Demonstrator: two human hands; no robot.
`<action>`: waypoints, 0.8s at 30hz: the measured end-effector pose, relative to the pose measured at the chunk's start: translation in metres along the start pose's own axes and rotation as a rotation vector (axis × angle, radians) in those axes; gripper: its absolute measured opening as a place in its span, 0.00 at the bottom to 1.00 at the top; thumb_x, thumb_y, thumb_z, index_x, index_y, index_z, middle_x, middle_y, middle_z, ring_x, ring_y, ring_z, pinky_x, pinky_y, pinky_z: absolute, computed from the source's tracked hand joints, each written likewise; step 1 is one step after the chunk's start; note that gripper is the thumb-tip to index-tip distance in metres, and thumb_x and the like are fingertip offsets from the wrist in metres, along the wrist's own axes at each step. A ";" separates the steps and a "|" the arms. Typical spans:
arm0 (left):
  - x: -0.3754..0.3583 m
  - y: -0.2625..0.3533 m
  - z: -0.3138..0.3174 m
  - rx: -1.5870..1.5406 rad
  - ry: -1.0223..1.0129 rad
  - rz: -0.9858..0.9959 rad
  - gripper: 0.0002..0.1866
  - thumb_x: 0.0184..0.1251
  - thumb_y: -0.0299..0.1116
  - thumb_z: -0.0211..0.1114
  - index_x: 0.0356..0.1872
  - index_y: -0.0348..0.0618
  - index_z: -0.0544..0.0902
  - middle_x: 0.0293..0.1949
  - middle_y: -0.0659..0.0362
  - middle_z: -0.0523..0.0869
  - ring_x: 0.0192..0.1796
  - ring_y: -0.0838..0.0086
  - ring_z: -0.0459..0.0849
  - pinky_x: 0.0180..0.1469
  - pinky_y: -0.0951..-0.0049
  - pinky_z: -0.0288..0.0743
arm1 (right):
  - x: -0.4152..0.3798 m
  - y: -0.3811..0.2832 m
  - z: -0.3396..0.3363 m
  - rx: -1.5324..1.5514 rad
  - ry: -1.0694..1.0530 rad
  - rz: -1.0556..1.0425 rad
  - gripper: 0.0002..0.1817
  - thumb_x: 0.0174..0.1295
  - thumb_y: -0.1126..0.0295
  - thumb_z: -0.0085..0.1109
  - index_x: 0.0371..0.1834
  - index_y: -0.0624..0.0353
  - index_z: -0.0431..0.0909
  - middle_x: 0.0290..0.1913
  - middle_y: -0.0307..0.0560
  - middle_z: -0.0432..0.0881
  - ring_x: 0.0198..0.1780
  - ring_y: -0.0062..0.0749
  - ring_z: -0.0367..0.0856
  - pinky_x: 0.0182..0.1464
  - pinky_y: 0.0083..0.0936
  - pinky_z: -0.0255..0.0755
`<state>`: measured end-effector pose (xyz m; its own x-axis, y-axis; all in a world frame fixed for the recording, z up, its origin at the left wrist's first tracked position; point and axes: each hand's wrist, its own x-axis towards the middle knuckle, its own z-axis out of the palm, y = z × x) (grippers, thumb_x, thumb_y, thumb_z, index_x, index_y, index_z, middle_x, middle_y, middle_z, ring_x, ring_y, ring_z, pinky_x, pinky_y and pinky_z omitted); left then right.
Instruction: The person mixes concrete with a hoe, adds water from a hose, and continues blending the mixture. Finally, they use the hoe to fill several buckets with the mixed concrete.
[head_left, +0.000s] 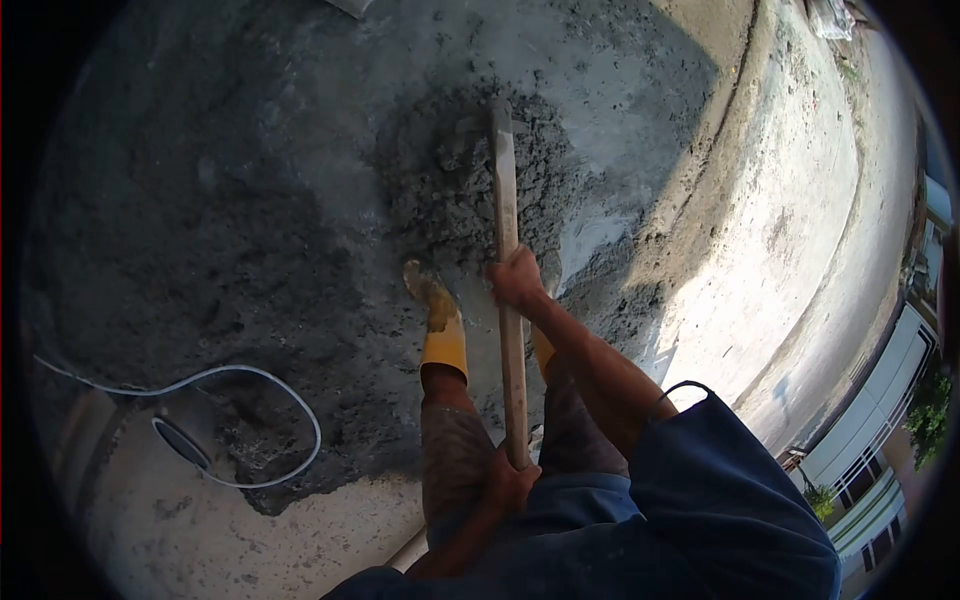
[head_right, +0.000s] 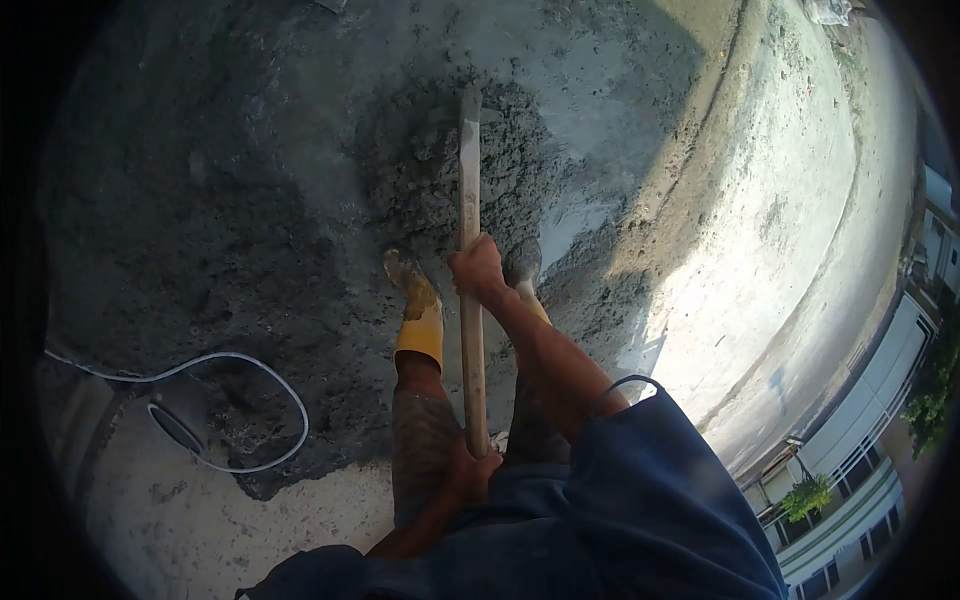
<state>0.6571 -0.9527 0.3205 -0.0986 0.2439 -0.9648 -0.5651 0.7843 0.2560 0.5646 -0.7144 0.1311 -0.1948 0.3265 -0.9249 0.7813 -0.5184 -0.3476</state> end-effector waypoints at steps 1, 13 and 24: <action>-0.015 -0.017 -0.004 0.108 -0.006 0.016 0.20 0.47 0.32 0.68 0.42 0.35 0.75 0.29 0.54 0.79 0.34 0.65 0.81 0.39 0.64 0.74 | -0.020 0.009 0.004 0.042 0.002 0.032 0.23 0.51 0.72 0.59 0.48 0.73 0.64 0.33 0.58 0.78 0.25 0.40 0.83 0.23 0.33 0.79; 0.107 0.145 -0.067 0.389 -0.132 0.156 0.25 0.46 0.28 0.66 0.50 0.33 0.74 0.40 0.41 0.82 0.46 0.50 0.83 0.48 0.59 0.75 | 0.064 -0.084 -0.077 0.302 0.262 -0.133 0.07 0.49 0.74 0.55 0.19 0.66 0.71 0.16 0.47 0.74 0.15 0.33 0.76 0.20 0.31 0.74; -0.002 0.045 -0.142 0.888 -0.066 0.002 0.29 0.46 0.33 0.67 0.53 0.37 0.75 0.40 0.41 0.83 0.45 0.47 0.83 0.47 0.57 0.77 | -0.066 0.030 -0.003 0.893 0.127 0.011 0.11 0.52 0.77 0.58 0.34 0.68 0.67 0.20 0.45 0.74 0.18 0.31 0.77 0.19 0.29 0.74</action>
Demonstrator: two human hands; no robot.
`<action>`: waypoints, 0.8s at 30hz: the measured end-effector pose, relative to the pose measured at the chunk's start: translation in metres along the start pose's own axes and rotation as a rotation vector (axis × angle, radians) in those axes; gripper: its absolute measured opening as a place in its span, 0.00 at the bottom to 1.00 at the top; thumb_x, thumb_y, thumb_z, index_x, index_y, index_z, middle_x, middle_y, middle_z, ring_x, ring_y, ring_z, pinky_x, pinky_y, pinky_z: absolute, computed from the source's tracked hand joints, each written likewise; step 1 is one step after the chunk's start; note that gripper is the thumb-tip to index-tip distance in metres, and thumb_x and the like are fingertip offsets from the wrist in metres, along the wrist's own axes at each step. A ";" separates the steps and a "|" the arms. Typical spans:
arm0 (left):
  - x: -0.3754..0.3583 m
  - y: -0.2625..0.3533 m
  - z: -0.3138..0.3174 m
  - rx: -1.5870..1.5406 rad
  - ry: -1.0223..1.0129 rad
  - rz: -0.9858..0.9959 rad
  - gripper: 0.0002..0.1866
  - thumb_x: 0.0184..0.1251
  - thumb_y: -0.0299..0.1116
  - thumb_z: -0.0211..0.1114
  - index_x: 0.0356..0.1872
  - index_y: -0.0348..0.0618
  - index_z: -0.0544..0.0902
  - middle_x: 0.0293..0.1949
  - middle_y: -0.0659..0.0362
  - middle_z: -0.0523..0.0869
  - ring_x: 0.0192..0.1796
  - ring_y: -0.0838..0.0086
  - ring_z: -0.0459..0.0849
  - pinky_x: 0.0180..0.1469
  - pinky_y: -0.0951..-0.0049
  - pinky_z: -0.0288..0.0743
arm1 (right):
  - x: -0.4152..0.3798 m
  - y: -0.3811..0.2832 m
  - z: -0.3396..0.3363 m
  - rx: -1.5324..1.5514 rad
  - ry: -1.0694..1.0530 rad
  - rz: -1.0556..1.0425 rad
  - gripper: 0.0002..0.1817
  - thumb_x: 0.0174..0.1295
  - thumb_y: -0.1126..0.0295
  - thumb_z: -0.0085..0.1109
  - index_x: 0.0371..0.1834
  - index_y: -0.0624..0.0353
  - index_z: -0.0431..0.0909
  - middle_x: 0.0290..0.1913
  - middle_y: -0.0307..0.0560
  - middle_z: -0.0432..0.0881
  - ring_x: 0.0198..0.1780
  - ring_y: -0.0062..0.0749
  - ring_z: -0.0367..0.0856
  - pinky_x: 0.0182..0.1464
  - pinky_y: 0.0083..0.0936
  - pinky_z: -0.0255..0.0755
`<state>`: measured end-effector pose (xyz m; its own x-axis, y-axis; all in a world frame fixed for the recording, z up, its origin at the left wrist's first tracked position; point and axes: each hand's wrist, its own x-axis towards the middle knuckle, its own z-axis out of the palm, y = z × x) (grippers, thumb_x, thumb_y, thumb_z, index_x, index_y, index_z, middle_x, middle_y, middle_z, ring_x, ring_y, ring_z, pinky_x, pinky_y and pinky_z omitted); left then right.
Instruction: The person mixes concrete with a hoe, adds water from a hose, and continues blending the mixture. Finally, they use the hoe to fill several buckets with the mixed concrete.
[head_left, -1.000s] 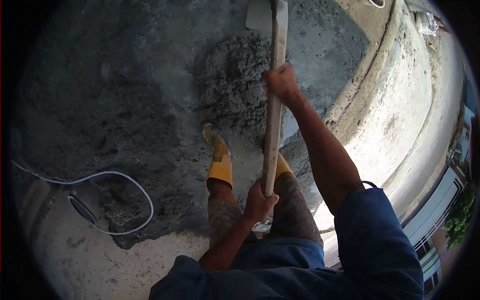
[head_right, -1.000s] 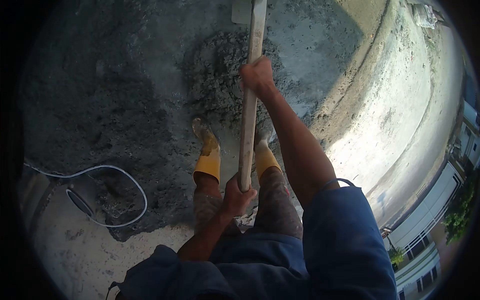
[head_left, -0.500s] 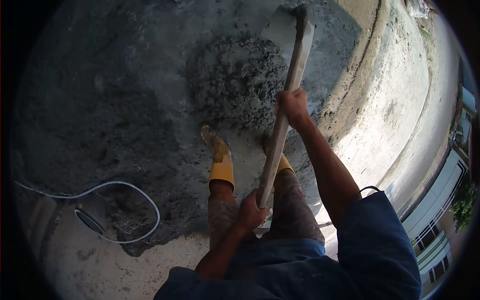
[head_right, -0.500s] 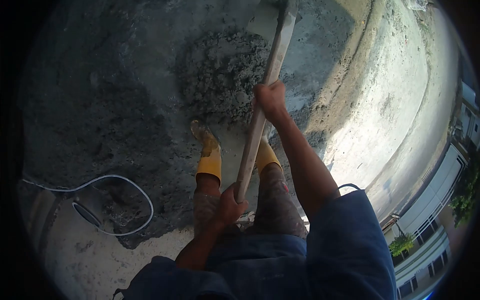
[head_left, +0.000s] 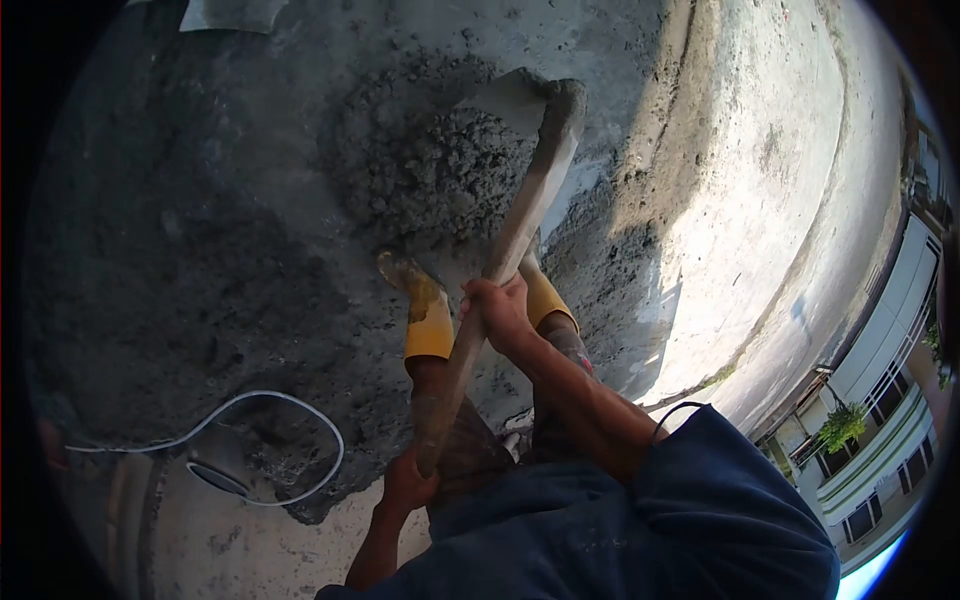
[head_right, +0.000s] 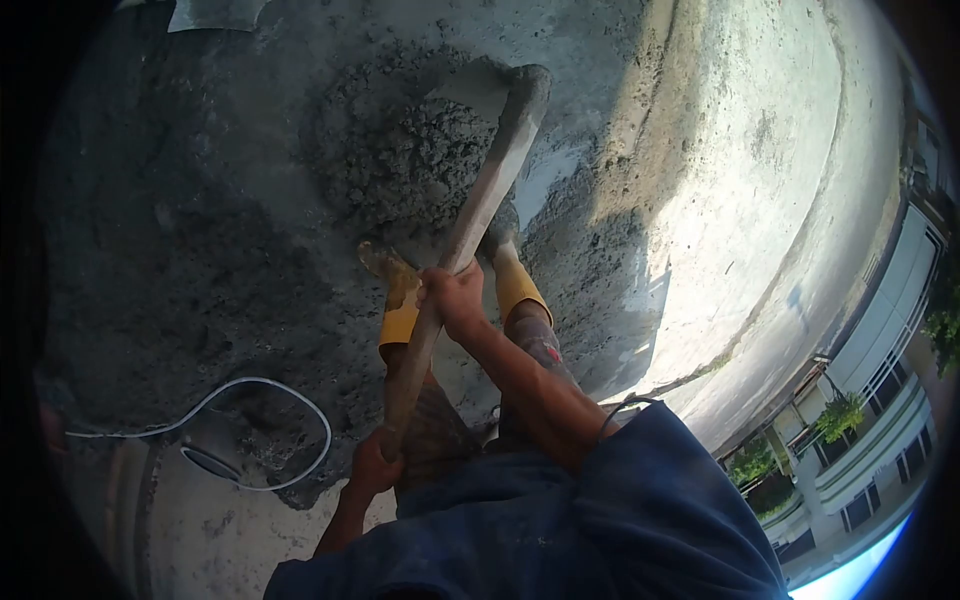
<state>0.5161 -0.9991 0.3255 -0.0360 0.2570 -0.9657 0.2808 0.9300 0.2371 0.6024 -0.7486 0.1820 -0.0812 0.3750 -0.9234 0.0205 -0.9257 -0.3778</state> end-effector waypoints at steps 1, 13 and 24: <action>0.007 0.012 -0.003 0.038 0.017 0.065 0.28 0.46 0.34 0.68 0.52 0.38 0.75 0.38 0.42 0.84 0.44 0.47 0.83 0.46 0.56 0.77 | 0.009 -0.007 -0.016 0.046 -0.024 -0.004 0.10 0.52 0.77 0.58 0.34 0.67 0.67 0.20 0.45 0.74 0.18 0.31 0.77 0.20 0.29 0.74; 0.183 0.208 -0.067 0.118 -0.179 0.442 0.22 0.48 0.26 0.59 0.49 0.32 0.74 0.40 0.36 0.82 0.47 0.45 0.81 0.51 0.56 0.73 | 0.201 -0.146 -0.164 0.191 0.323 -0.031 0.05 0.58 0.75 0.53 0.33 0.63 0.68 0.23 0.46 0.71 0.22 0.33 0.71 0.27 0.31 0.75; 0.035 0.052 -0.252 0.371 -0.024 0.191 0.21 0.49 0.26 0.63 0.47 0.34 0.74 0.36 0.37 0.82 0.44 0.45 0.82 0.43 0.56 0.74 | 0.074 0.005 0.115 0.425 0.229 0.089 0.05 0.58 0.78 0.53 0.34 0.64 0.67 0.22 0.46 0.72 0.20 0.34 0.73 0.23 0.32 0.75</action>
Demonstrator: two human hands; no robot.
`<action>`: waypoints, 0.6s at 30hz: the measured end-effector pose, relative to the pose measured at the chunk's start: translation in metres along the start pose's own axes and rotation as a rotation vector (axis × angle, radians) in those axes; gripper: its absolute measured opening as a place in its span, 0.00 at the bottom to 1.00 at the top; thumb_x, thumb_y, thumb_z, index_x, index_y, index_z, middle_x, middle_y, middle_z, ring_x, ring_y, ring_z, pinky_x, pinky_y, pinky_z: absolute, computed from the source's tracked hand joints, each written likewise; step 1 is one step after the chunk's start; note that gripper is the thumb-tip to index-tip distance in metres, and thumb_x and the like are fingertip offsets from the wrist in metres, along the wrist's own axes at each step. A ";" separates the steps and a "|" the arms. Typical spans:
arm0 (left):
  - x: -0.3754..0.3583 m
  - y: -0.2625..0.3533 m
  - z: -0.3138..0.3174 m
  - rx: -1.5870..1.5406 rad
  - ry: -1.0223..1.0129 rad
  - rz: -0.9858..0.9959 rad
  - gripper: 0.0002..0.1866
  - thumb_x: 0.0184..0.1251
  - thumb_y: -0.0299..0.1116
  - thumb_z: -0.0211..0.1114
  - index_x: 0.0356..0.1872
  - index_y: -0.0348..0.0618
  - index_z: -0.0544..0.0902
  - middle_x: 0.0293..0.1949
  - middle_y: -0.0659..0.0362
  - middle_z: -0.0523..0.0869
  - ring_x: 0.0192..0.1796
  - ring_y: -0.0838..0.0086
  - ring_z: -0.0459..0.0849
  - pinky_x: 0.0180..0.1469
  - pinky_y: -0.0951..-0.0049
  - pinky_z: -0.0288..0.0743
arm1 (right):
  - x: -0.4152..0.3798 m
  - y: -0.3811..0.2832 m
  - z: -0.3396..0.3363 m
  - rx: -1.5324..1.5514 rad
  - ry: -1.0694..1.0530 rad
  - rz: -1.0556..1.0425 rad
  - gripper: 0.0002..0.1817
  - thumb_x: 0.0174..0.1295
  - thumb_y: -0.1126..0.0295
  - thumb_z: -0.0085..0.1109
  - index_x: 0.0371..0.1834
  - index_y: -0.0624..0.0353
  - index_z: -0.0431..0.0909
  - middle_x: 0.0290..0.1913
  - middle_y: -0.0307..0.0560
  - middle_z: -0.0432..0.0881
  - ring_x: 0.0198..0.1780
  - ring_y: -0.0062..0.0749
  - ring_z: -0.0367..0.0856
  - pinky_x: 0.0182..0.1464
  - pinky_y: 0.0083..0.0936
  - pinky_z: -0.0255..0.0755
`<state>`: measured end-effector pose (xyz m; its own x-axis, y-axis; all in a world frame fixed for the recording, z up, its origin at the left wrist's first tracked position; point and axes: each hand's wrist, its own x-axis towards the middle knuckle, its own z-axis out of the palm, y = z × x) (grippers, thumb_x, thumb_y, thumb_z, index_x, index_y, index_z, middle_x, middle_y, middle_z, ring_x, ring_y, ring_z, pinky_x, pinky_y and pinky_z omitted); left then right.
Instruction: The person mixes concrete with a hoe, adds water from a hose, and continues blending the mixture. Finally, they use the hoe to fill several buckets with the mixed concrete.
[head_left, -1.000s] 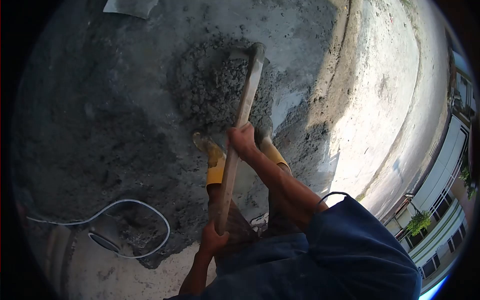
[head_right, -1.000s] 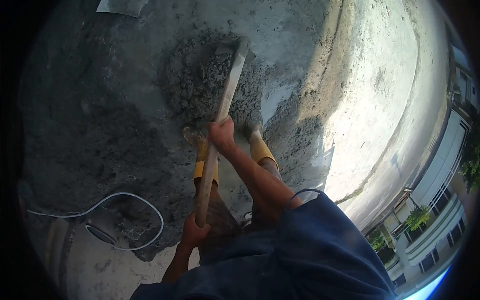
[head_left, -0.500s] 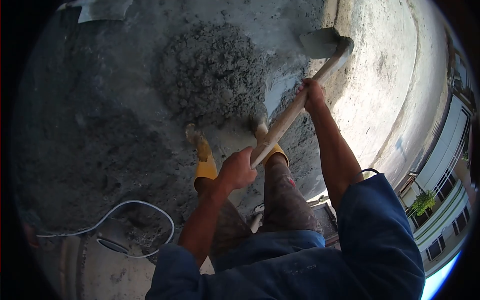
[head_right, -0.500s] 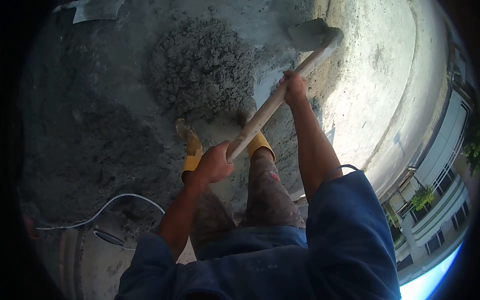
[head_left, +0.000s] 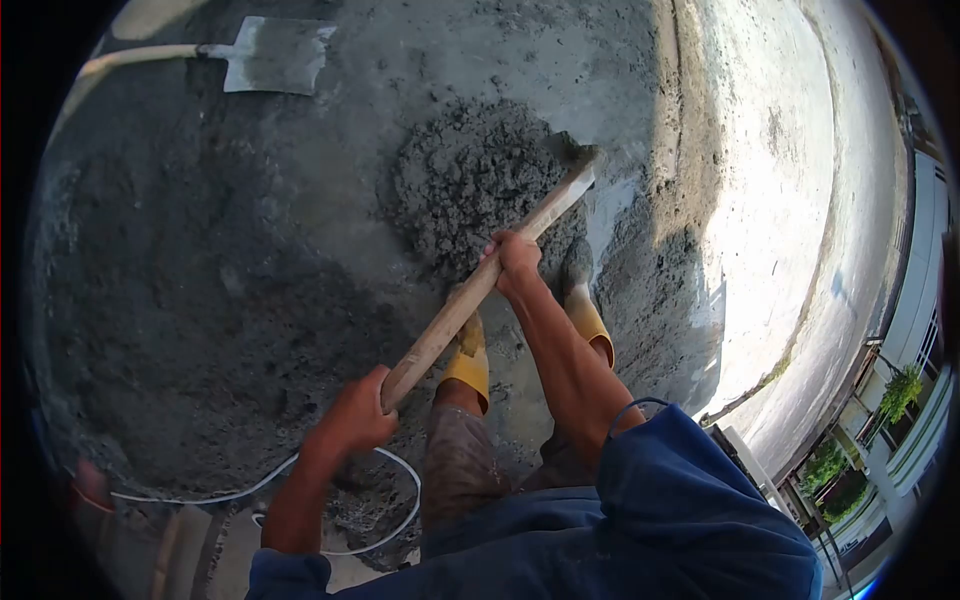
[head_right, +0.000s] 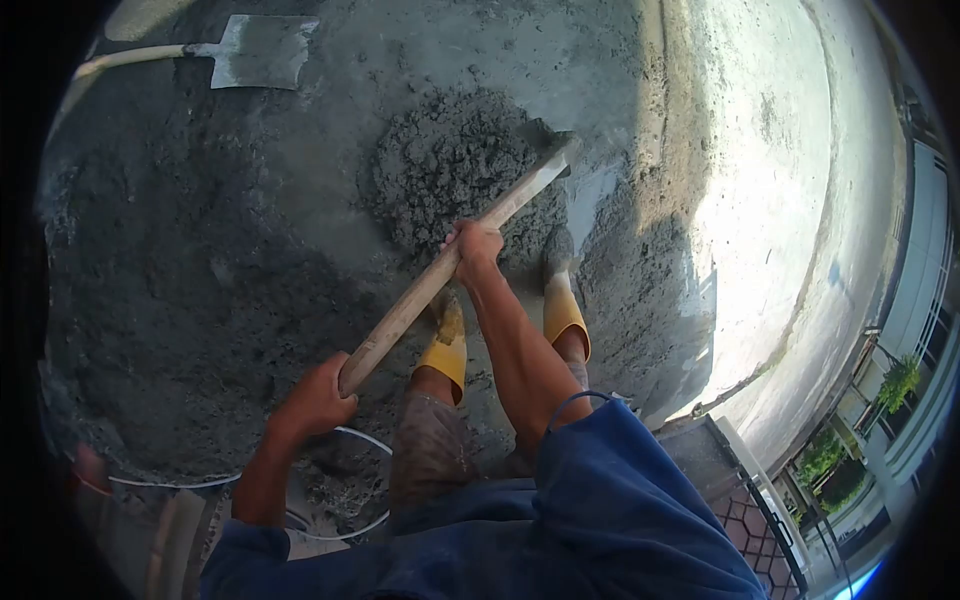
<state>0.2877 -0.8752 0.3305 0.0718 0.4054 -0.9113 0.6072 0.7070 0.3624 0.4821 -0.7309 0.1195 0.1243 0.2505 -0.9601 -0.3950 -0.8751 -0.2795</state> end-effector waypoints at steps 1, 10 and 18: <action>-0.015 -0.021 0.003 -0.009 0.027 -0.004 0.20 0.49 0.26 0.63 0.46 0.34 0.75 0.35 0.38 0.82 0.43 0.45 0.82 0.43 0.56 0.74 | -0.020 0.017 0.006 0.012 -0.022 -0.025 0.06 0.57 0.79 0.54 0.35 0.65 0.67 0.22 0.47 0.73 0.20 0.33 0.74 0.23 0.32 0.75; -0.045 -0.192 0.058 0.229 0.195 0.113 0.15 0.46 0.26 0.65 0.38 0.40 0.76 0.29 0.44 0.81 0.36 0.46 0.82 0.37 0.56 0.75 | -0.112 0.123 -0.029 0.342 -0.132 -0.051 0.09 0.53 0.80 0.59 0.35 0.67 0.70 0.26 0.48 0.77 0.25 0.32 0.79 0.27 0.30 0.76; -0.029 -0.045 0.065 0.642 0.312 0.412 0.20 0.39 0.25 0.69 0.40 0.47 0.78 0.32 0.53 0.82 0.36 0.55 0.83 0.38 0.59 0.77 | -0.082 0.065 -0.132 0.701 -0.065 -0.030 0.09 0.54 0.76 0.63 0.31 0.63 0.71 0.21 0.45 0.74 0.22 0.33 0.76 0.27 0.33 0.76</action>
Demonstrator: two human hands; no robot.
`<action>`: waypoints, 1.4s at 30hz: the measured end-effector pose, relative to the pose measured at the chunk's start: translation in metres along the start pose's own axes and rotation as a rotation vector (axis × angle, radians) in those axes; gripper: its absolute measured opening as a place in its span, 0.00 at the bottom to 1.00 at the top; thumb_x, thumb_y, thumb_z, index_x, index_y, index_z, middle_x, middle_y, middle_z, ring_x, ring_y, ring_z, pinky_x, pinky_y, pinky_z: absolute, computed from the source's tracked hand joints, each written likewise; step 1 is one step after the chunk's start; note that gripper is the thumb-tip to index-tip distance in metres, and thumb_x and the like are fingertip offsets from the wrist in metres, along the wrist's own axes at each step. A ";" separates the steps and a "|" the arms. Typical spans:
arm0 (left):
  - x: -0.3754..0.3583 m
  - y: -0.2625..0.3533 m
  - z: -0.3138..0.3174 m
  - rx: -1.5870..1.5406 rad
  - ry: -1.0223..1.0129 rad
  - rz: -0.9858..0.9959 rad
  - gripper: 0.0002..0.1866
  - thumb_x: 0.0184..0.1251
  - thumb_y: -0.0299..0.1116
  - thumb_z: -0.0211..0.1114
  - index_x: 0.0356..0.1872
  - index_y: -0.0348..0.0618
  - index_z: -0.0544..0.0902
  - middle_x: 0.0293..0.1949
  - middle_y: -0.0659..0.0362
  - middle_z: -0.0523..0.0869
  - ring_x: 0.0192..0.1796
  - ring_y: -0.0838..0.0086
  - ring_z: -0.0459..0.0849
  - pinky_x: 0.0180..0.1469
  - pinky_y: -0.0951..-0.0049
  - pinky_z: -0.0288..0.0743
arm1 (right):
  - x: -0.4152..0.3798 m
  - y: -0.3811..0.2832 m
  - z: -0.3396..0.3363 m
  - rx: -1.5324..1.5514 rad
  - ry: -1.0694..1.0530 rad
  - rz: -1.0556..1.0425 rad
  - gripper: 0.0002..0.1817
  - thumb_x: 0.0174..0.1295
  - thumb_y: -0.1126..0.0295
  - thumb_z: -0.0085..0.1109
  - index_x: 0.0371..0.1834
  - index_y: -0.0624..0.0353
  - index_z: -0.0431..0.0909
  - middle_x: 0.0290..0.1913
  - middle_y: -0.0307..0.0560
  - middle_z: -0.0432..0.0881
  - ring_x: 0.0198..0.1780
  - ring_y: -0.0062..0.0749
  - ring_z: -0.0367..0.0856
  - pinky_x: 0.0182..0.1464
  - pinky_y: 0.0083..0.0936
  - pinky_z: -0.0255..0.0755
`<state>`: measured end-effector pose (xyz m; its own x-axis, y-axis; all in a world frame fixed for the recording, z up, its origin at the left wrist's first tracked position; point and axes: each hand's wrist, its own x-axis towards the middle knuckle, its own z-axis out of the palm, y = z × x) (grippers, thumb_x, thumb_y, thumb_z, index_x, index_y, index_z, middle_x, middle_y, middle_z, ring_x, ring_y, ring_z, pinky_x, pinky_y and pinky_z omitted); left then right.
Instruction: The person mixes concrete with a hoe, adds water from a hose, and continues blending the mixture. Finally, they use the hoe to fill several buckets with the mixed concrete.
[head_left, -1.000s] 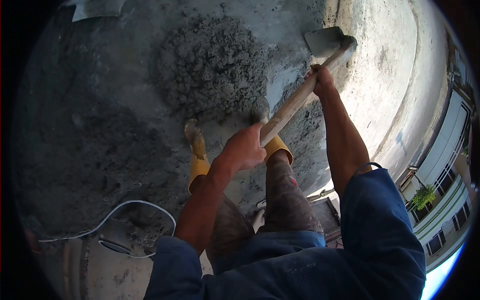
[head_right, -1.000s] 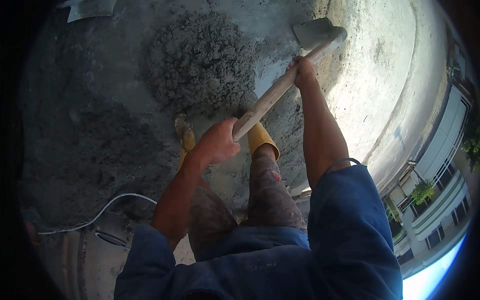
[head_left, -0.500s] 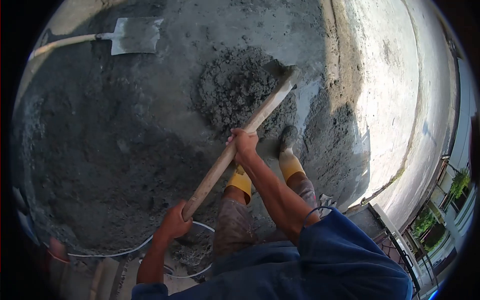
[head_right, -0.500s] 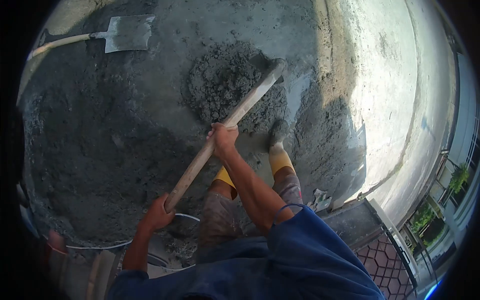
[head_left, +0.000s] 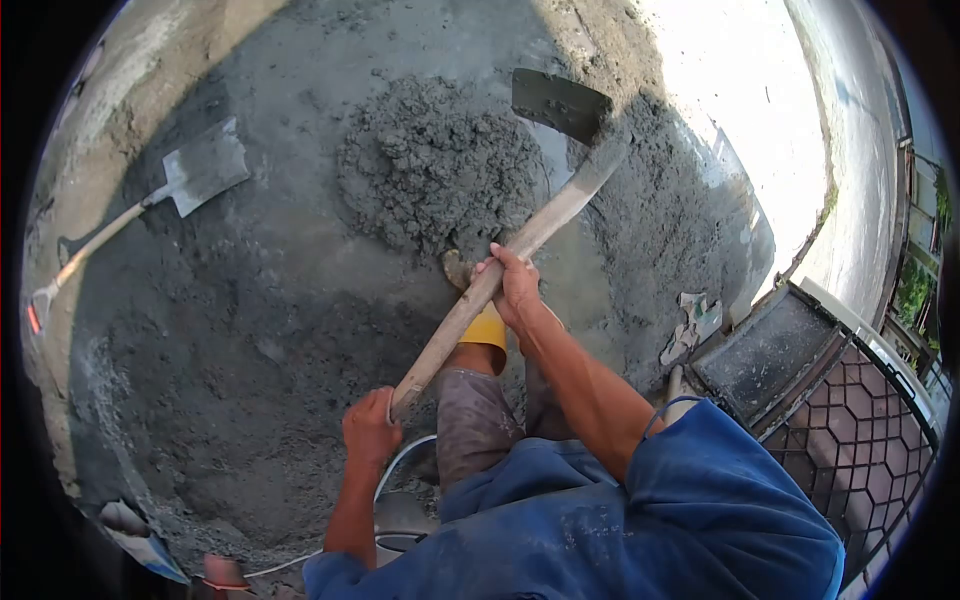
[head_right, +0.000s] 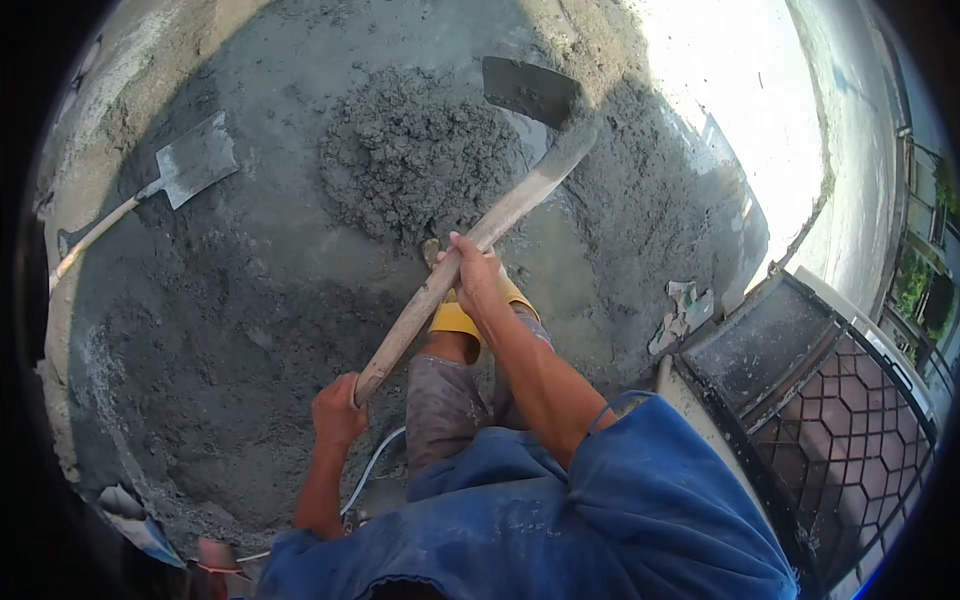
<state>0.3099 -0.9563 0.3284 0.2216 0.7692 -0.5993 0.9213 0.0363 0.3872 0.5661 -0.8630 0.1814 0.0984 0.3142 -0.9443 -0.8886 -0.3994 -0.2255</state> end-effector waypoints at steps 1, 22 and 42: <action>0.016 0.018 -0.009 0.081 0.006 0.066 0.21 0.39 0.25 0.69 0.40 0.46 0.78 0.32 0.55 0.82 0.36 0.57 0.83 0.38 0.60 0.77 | 0.012 -0.004 -0.010 -0.075 0.102 -0.095 0.08 0.56 0.76 0.61 0.30 0.62 0.70 0.21 0.45 0.73 0.22 0.34 0.74 0.25 0.32 0.76; 0.245 0.172 -0.037 0.848 -0.512 0.877 0.10 0.49 0.29 0.68 0.35 0.44 0.81 0.31 0.60 0.85 0.37 0.70 0.86 0.36 0.71 0.76 | 0.124 0.003 -0.138 0.735 0.574 0.108 0.02 0.61 0.76 0.46 0.32 0.60 0.64 0.23 0.39 0.68 0.20 0.24 0.68 0.20 0.21 0.72; 0.133 -0.228 -0.245 0.590 -0.257 0.344 0.24 0.30 0.24 0.69 0.37 0.48 0.76 0.29 0.58 0.77 0.32 0.58 0.80 0.35 0.59 0.72 | 0.026 0.227 0.198 0.258 0.264 0.138 0.16 0.51 0.80 0.59 0.41 0.68 0.65 0.28 0.51 0.75 0.26 0.38 0.78 0.28 0.35 0.78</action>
<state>0.0507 -0.7061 0.3324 0.5312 0.4982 -0.6853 0.7885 -0.5866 0.1847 0.2783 -0.7751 0.1528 0.0521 0.0272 -0.9983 -0.9817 -0.1821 -0.0562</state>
